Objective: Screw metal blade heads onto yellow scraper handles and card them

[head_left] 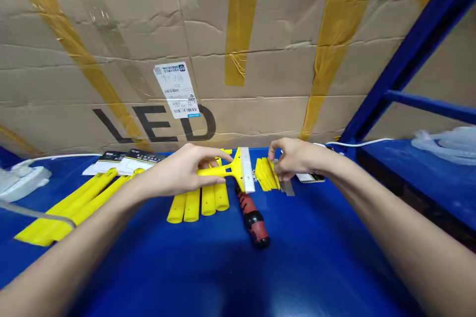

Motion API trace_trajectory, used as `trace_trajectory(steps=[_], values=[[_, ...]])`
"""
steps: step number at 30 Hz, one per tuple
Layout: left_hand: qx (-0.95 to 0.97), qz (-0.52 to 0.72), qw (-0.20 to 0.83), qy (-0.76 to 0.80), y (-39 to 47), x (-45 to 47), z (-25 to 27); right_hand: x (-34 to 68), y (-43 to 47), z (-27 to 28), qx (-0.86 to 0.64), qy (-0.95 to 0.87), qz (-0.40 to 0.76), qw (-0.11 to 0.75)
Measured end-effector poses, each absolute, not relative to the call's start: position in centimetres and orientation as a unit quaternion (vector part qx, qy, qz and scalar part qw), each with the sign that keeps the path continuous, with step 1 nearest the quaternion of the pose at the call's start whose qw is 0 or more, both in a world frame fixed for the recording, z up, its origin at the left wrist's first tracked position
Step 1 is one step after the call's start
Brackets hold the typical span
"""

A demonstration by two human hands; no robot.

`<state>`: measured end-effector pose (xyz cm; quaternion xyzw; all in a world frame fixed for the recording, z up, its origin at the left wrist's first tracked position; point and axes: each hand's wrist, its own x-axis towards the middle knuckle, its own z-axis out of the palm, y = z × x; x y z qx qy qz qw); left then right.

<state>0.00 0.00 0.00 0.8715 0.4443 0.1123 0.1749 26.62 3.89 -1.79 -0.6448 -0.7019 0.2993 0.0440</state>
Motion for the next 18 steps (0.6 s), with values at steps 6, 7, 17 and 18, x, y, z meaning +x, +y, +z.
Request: trace_trajectory(steps=[6, 7, 17, 18], values=[[0.871, 0.101, 0.166, 0.452, 0.0, 0.2, -0.1, 26.7, 3.6, -1.7, -0.637, -0.712, 0.296, 0.027], [0.87, 0.099, 0.166, 0.453, 0.0, 0.3, 0.0, 26.7, 3.5, -1.5, -0.636, -0.714, 0.292, 0.024], [0.875, 0.104, 0.16, 0.445, -0.1, 0.1, 0.1, 26.7, 3.1, -0.3, -0.599, -0.706, 0.284, 0.247], [0.874, 0.106, 0.162, 0.445, -0.1, 0.0, 0.1, 26.6, 3.2, -0.4, -0.599, -0.696, 0.3, 0.257]])
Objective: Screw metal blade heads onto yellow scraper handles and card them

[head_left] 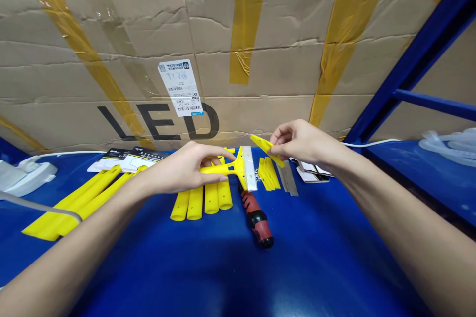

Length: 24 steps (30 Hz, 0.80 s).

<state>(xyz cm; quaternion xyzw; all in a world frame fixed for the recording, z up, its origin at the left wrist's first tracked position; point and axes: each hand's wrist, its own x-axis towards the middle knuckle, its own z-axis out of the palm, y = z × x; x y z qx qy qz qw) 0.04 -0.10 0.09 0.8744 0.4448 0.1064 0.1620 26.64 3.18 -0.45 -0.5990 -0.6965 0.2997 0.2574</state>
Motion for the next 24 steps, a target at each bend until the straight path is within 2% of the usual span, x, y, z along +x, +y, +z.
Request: trace_trajectory(steps=[5, 10, 14, 19, 24], values=[[0.871, 0.113, 0.167, 0.448, -0.01, -0.18, 0.16, 26.62, 3.54, -1.09, -0.603, -0.668, 0.305, 0.311], [0.873, 0.108, 0.166, 0.445, 0.04, -0.23, 0.13, 26.76, 3.31, -0.92, -0.544, -0.652, 0.372, 0.376], [0.87, 0.111, 0.172, 0.449, -0.04, -0.19, 0.2, 26.89, 2.88, -0.68, -0.487, -0.677, 0.432, 0.342], [0.87, 0.11, 0.171, 0.449, -0.11, -0.17, 0.31, 26.84, 2.8, -0.62, -0.447, -0.618, 0.539, 0.358], [0.869, 0.114, 0.172, 0.45, 0.02, -0.27, 0.14, 26.45, 2.86, -0.87, -0.474, -0.625, 0.553, 0.283]])
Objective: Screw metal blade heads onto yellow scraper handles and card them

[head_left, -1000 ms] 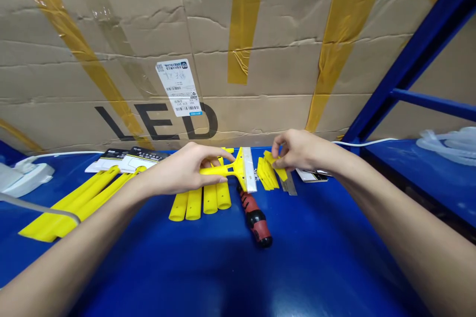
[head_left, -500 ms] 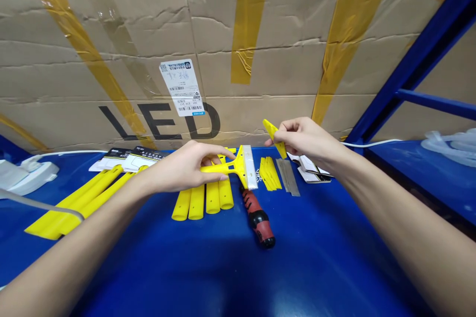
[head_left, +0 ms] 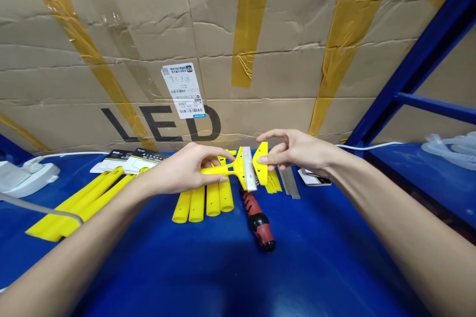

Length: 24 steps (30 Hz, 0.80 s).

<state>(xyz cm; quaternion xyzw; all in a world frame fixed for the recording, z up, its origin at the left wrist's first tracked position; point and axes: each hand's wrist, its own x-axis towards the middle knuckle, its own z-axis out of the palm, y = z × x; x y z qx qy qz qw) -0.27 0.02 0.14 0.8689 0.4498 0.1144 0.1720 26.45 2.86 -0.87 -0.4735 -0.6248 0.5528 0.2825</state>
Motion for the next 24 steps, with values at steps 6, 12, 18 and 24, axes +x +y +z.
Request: trace_trajectory(steps=[6, 12, 18, 24], values=[[0.869, 0.125, 0.188, 0.441, 0.0, -0.1, 0.3, 25.1, 2.6, -1.9, -0.454, -0.652, 0.545, 0.267], [0.855, 0.142, 0.222, 0.446, -0.3, 0.0, 0.6, 24.7, 2.8, -2.8, -0.463, -0.644, 0.54, 0.28], [0.852, 0.146, 0.233, 0.445, -0.2, -0.2, 0.6, 24.7, 2.9, -2.9, -0.435, -0.645, 0.558, 0.288], [0.839, 0.152, 0.265, 0.45, -0.1, -0.5, 0.6, 24.6, 3.0, -3.0, -0.43, -0.673, 0.508, 0.323]])
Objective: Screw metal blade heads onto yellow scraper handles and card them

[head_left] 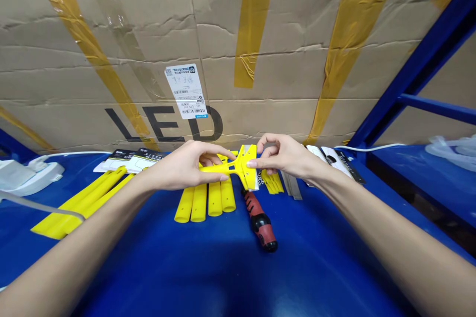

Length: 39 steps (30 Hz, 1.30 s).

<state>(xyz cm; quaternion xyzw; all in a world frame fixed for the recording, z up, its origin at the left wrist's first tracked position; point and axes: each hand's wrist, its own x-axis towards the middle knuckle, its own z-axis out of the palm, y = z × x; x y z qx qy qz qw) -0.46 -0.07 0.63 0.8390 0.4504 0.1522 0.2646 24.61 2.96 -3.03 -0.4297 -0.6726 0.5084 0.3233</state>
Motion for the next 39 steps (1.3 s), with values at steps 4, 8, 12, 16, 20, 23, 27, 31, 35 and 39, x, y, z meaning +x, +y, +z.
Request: trace_trajectory(steps=[4, 8, 12, 16, 20, 23, 27, 31, 35, 39], values=[[0.837, 0.154, 0.276, 0.447, 0.1, -0.6, 0.5, 24.6, 3.1, -3.3, -0.411, -0.677, 0.501, 0.349], [0.838, 0.157, 0.272, 0.445, 0.1, -0.7, 0.5, 24.5, 3.2, -3.3, -0.432, -0.667, 0.487, 0.362], [0.837, 0.159, 0.275, 0.447, 0.1, -0.7, 0.5, 24.5, 3.2, -3.4, -0.441, -0.678, 0.477, 0.344], [0.841, 0.157, 0.268, 0.444, 0.2, -0.8, 0.5, 24.5, 3.2, -3.5, -0.422, -0.701, 0.458, 0.348], [0.849, 0.147, 0.255, 0.439, 0.4, -1.0, 0.4, 24.5, 3.2, -3.6, -0.419, -0.724, 0.427, 0.345], [0.853, 0.144, 0.255, 0.432, 0.4, -1.2, 0.3, 24.4, 3.1, -3.5, -0.421, -0.732, 0.41, 0.344], [0.853, 0.146, 0.26, 0.429, 0.5, -1.3, 0.3, 24.3, 3.1, -3.3, -0.419, -0.743, 0.39, 0.347], [0.848, 0.147, 0.269, 0.432, 0.5, -1.4, 0.4, 24.2, 3.1, -3.4, -0.418, -0.751, 0.375, 0.346], [0.845, 0.15, 0.265, 0.44, 0.5, -1.5, 0.4, 24.2, 3.1, -3.5, -0.412, -0.758, 0.366, 0.35], [0.843, 0.145, 0.268, 0.443, 0.5, -1.6, 0.3, 24.2, 3.1, -3.4, -0.409, -0.755, 0.369, 0.355]])
